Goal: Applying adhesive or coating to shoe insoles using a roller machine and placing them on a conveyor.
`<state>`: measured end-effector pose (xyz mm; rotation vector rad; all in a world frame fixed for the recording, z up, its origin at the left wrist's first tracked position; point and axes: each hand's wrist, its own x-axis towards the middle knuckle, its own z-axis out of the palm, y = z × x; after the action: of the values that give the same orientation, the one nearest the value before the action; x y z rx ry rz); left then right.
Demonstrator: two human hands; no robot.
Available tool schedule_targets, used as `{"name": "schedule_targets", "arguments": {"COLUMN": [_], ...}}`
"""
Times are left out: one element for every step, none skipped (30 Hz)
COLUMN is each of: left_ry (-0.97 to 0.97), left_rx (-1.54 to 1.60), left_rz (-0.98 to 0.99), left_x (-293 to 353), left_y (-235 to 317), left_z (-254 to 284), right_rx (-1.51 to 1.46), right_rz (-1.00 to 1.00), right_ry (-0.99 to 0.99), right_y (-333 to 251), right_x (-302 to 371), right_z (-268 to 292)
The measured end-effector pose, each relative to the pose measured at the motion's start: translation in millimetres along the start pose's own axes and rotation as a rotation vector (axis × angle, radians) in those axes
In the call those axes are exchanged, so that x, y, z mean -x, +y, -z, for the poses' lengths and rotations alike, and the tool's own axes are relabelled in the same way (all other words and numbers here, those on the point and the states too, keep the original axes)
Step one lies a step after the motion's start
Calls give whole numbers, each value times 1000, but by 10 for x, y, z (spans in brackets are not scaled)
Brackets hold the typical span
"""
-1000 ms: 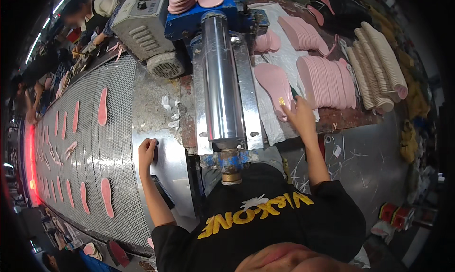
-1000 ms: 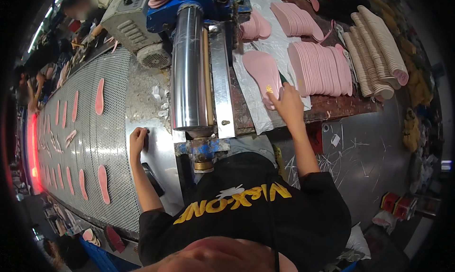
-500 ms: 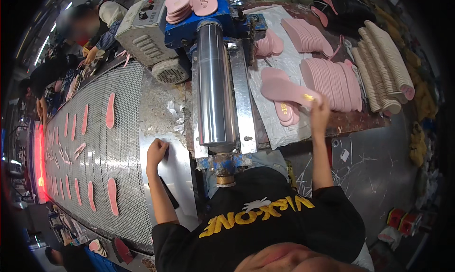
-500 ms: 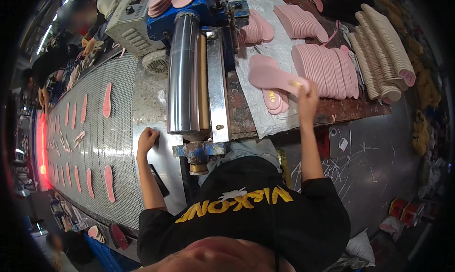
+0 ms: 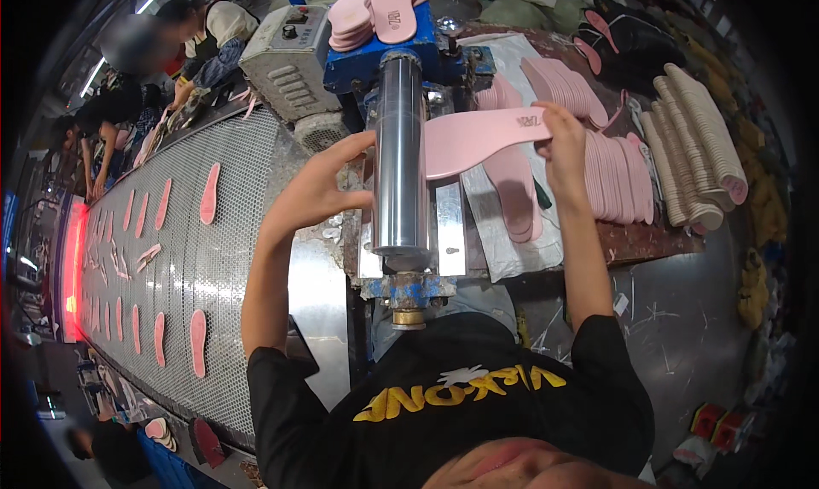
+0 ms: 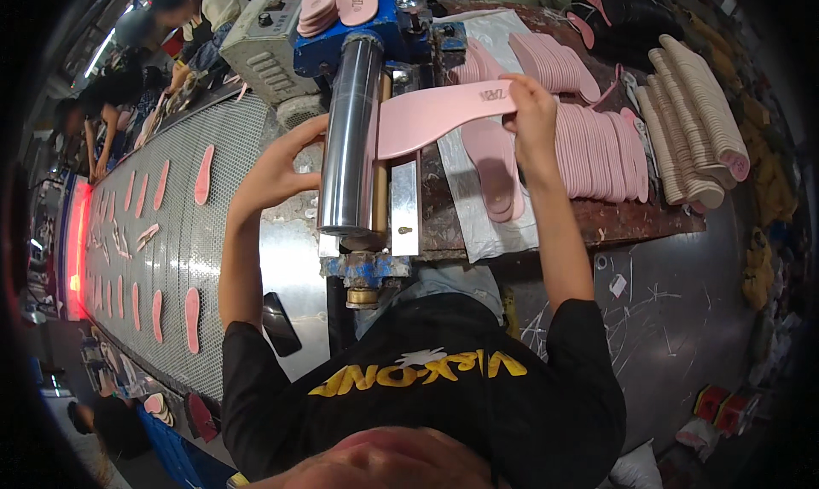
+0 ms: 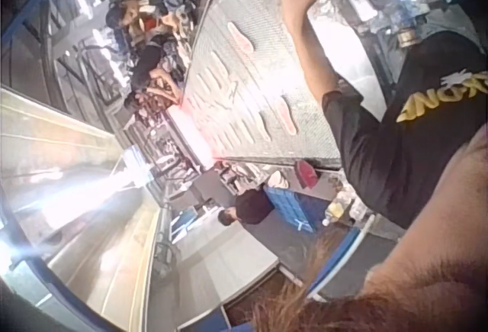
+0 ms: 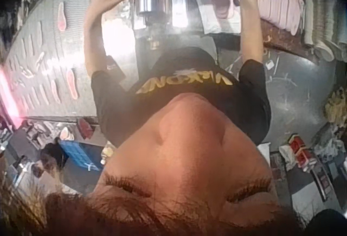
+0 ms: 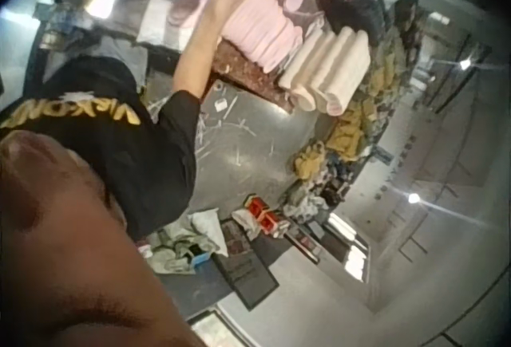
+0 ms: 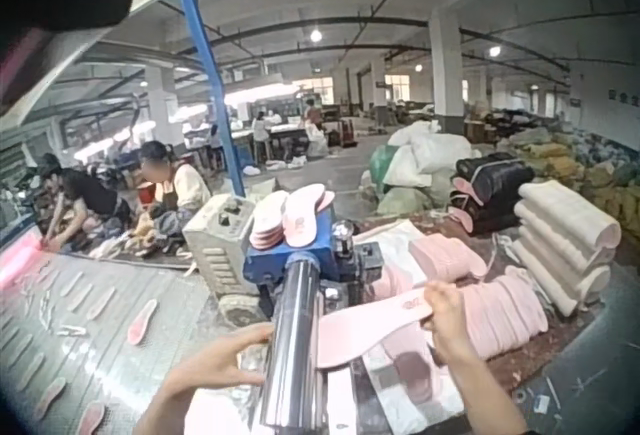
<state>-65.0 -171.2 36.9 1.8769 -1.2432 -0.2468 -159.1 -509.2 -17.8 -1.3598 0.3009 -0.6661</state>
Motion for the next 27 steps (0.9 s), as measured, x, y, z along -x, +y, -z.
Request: {"name": "schedule_targets", "arguments": {"left_ry": [-42, -34, -47, -63, -47, -38, -60, -82, -97, -90, -136, -177, -215, -224, -217, -207, -228, -212, -214, -192, -55, 105, 155, 214, 287, 356, 379], "left_rx": [-59, -58, -109, -176, -229, -216, -275, -336, -414, -404, -450, -497, -463, -485, -448, -410, -298, -299, 138, 585, 808, 1019, 1103, 1137, 1173, 1213, 1223], "left_rz": [14, -5, -46, -87, -85, -87, -109, -114, -95, -133, -118, -119, -94, -43, -42, -39, 26, 36, 245, 463, 443, 452, 450, 385, 389, 379, 387], "left_x": [-26, -44, -56, -69, -82, -109, -147, -176, -192, -160, -131, -102, -68, -12, 73, 176, 299, 440, 626, 832, 1010, 1150, 1251, 1349, 1388, 1414, 1434], "left_y": [19, 25, 18, 3, -21, -54, -93, -132, -174, -212, -255, -308, -378, -463, -568, -688, -820, -954, -1069, -1163, -1230, -1282, -1320, -1329, -1344, -1347, -1340], "left_z": [12, 25, 41, 68, 93, 139, 201, 272, 336, 397, 467, 534, 586, 626, 646, 655, 644, 582, 494, 400, 265, 112, -9, -126, -216, -299, -385], "right_rx": [-11, -24, -25, -6, 12, 10, 22, 32, 28, 56, 88, 77, 59, 41, 22, 24, 39, 45, 83, 82, 58, 115, 127, 122, 85, 61, 62], "right_rz": [-29, -52, -60, -87, -118, -118, -100, -83, -86, -88, -96, -75, -79, -85, -75, -76, -64, -40, -35, -59, -70, -115, -132, -138, -169, -215, -213], "right_ry": [-11, -33, -32, -93, -152, -159, -257, -356, -364, -449, -527, -539, -595, -652, -634, -621, -579, -548, -468, -414, -384, -350, -337, -374, -374, -351, -391], "right_y": [-9, -25, -52, -79, -97, -108, -114, -114, -110, -104, -107, -114, -117, -128, -144, -147, -164, -172, -152, -127, -97, -71, -12, 42, 90, 134, 175], "right_x": [104, 221, 324, 425, 523, 612, 695, 758, 804, 853, 873, 875, 877, 876, 871, 871, 859, 844, 863, 877, 877, 893, 894, 907, 906, 915, 921], "right_z": [-80, -142, -192, -231, -273, -318, -368, -434, -509, -584, -651, -711, -765, -789, -786, -773, -713, -640, -575, -498, -429, -347, -302, -261, -208, -158, -111]}}
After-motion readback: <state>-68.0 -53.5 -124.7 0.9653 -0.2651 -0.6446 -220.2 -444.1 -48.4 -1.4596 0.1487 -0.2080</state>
